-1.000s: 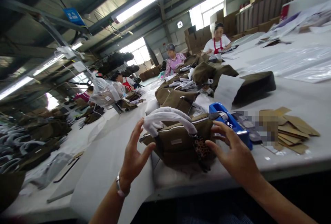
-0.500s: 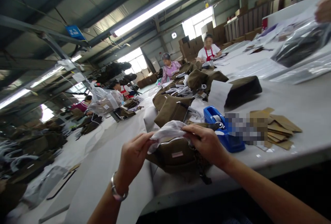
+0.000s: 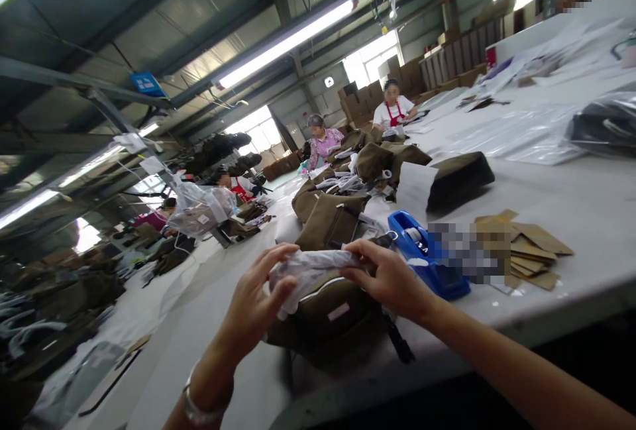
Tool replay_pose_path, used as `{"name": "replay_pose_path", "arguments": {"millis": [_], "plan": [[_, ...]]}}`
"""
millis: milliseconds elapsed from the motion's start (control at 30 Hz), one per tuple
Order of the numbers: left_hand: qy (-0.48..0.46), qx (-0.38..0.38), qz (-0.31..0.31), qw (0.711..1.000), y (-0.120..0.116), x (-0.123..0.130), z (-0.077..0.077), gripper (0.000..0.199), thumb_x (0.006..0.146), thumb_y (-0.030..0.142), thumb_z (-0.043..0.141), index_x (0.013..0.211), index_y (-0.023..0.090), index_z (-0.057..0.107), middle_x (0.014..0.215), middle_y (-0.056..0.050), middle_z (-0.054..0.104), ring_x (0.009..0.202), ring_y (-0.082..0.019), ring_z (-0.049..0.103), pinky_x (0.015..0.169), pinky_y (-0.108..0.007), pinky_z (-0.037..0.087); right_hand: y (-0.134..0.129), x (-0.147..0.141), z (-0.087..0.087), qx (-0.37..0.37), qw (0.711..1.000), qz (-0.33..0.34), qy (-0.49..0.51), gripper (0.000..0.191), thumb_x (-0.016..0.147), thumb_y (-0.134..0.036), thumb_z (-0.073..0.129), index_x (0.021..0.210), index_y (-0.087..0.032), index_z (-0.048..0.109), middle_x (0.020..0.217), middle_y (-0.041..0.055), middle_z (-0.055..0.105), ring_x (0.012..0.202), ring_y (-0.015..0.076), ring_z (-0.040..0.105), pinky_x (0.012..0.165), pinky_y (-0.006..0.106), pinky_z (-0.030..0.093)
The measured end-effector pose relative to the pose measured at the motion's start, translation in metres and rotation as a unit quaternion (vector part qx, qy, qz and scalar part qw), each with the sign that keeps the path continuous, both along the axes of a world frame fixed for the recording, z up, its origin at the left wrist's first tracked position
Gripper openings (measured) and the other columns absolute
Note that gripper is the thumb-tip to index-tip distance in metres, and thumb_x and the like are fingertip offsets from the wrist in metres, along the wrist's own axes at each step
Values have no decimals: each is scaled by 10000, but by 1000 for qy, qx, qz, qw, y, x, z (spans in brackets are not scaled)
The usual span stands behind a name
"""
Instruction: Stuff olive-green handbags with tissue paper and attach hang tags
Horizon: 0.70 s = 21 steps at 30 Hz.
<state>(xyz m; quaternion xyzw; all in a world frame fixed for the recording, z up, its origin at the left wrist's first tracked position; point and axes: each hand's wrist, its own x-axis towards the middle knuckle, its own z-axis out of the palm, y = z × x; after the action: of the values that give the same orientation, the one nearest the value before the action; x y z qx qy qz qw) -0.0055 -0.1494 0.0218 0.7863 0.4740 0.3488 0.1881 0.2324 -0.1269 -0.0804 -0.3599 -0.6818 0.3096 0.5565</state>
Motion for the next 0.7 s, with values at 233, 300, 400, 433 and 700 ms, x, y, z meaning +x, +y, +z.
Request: {"name": "replay_pose_path", "arguments": {"millis": [233,300,400,433,700], "plan": [[133,-8,41,990,-12,13,13,214,742,213,721,938,265,793,780,-12,771,706,-220,706,661,-270,480,-11,-15,-8,235,967,-78,-57,129,997,-292,582,1119,-254,598,1281,107,698,1166,243,678,971,349,552],[88,-36,51,994,-8,9,16,181,691,171,704,833,249,785,677,12,723,621,-173,652,580,-229,438,-8,-18,-16,200,973,-62,-96,213,980,-356,616,1165,-253,591,1108,90,759,982,239,741,851,331,588],[-22,-153,44,987,-3,4,15,170,709,272,743,866,208,753,682,5,704,487,-106,511,458,-193,354,0,-19,-19,149,978,-58,-137,421,907,-430,713,1271,-241,615,1053,95,774,925,260,751,838,351,591],[-53,-216,17,975,-2,3,12,245,733,362,764,908,193,736,672,1,691,441,-84,439,423,-187,315,3,-18,-16,133,981,-34,-138,522,880,-438,744,1340,-237,599,1127,108,765,991,271,744,887,360,584],[-47,-23,105,993,3,-4,12,394,896,569,623,865,183,694,566,25,525,513,-117,438,472,-201,333,73,56,27,-38,998,52,-29,649,977,-687,430,1142,-147,749,1095,121,769,957,222,734,854,343,606]]}}
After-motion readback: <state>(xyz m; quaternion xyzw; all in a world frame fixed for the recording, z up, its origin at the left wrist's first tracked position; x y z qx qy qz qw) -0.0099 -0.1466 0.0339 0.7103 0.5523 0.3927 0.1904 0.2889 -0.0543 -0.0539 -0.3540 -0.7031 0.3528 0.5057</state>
